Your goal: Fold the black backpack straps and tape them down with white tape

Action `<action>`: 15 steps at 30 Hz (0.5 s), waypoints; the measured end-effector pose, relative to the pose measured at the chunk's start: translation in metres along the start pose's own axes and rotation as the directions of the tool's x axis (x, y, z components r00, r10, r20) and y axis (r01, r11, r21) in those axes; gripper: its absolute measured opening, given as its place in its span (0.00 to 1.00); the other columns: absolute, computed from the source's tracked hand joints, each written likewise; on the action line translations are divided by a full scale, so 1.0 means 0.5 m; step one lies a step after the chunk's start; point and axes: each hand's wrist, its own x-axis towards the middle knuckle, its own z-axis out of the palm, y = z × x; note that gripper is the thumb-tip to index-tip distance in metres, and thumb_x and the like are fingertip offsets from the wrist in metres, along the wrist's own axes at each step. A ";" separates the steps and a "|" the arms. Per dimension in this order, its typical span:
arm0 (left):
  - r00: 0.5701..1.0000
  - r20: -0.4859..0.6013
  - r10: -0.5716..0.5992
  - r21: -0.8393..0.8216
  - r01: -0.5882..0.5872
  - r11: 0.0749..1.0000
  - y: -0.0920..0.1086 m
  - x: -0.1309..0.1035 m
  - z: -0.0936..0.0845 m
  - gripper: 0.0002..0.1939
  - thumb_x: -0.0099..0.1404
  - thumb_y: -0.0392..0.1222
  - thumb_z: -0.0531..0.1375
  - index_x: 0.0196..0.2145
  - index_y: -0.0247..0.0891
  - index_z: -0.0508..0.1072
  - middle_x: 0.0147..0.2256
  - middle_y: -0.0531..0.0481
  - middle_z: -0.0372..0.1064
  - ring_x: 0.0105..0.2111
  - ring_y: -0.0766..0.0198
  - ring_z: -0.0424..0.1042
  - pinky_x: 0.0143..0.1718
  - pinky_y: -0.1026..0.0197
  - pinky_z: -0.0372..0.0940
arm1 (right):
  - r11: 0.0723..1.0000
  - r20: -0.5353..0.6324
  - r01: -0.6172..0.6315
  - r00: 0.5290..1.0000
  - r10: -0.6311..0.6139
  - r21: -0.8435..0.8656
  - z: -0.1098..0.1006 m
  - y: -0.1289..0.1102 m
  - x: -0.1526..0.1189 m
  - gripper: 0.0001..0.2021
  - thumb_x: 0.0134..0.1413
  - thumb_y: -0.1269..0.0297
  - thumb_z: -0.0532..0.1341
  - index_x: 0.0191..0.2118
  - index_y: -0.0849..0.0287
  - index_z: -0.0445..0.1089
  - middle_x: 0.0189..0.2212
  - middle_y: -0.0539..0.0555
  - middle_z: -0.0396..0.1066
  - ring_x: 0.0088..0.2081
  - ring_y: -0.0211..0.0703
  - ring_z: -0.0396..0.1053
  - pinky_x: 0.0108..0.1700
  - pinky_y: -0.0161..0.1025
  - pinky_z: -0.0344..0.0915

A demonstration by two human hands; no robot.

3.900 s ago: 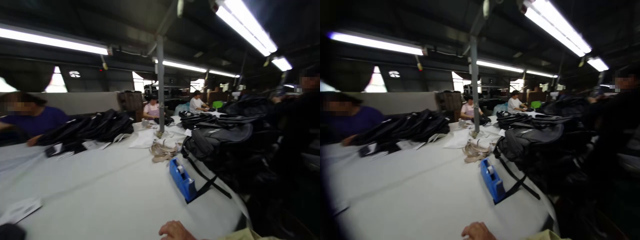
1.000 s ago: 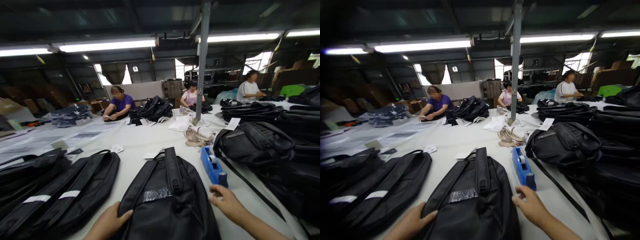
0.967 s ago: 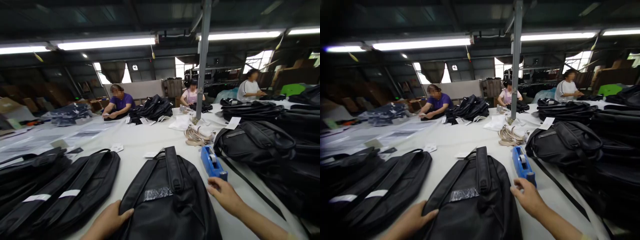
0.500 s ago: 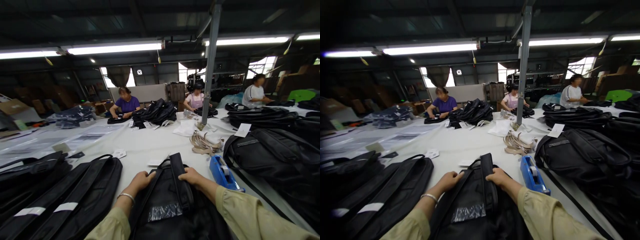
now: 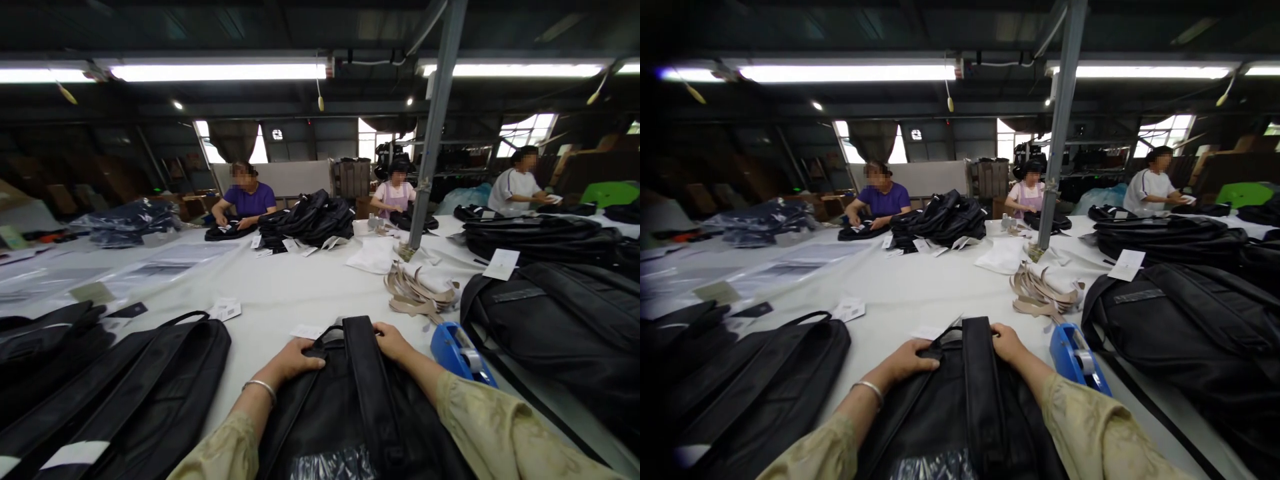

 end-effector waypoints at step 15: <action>0.941 -0.070 0.330 0.146 -0.317 0.937 0.093 -0.058 -0.029 0.31 0.48 0.47 0.69 0.51 0.43 0.74 0.46 0.46 0.71 0.47 0.52 0.69 0.52 0.57 0.63 | 0.963 0.336 0.258 0.902 -0.271 0.082 -0.032 -0.086 -0.001 0.18 0.41 0.58 0.68 0.40 0.60 0.77 0.41 0.53 0.78 0.46 0.55 0.71 0.50 0.49 0.67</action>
